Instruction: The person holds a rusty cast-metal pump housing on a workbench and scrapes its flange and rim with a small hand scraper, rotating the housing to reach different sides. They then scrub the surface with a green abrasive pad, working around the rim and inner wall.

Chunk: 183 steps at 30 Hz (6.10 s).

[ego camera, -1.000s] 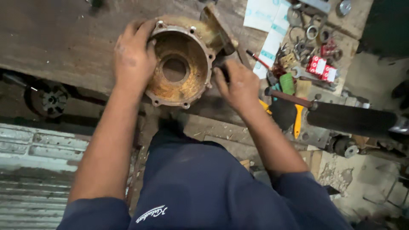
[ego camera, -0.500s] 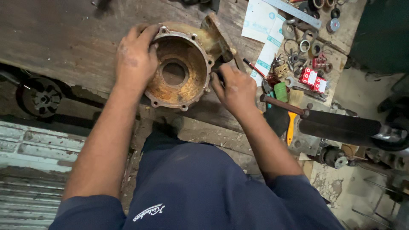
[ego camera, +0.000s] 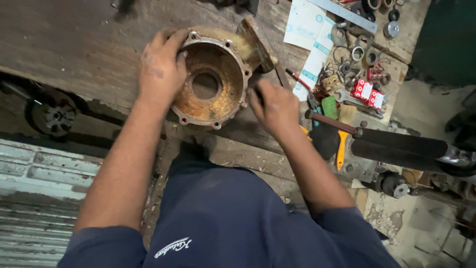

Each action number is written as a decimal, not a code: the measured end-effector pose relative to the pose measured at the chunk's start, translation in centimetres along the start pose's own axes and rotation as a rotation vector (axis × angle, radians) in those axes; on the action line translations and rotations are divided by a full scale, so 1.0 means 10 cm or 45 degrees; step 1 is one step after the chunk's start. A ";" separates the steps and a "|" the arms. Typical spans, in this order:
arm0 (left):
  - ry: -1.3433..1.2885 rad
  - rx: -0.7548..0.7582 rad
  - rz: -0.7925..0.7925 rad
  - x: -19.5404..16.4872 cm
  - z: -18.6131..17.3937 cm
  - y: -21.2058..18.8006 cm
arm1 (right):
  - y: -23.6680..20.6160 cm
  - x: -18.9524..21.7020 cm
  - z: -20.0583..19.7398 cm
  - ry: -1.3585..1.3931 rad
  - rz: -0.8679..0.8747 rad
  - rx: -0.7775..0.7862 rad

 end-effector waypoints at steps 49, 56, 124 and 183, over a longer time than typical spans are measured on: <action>-0.019 -0.040 -0.002 0.06 0.05 0.03 | 0.31 -0.05 0.00 0.004 -0.026 -0.100; -0.006 0.009 -0.013 0.14 0.09 0.04 | -0.06 0.14 -0.01 0.044 -0.083 0.000; -0.640 0.259 0.124 0.70 -0.07 -0.28 | -0.30 0.38 0.02 -0.009 0.259 -0.221; 0.052 0.081 0.075 0.03 0.09 -0.02 | -0.38 0.45 0.18 -0.041 0.409 -0.153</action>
Point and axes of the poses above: each hand's wrist, its own y-axis towards the middle knuckle, its own z-axis out of the palm, x = y × z, the point moved 5 cm from there along y, towards the middle knuckle, and after that the axes turned 10 degrees about -z, right-handed, at the moved point
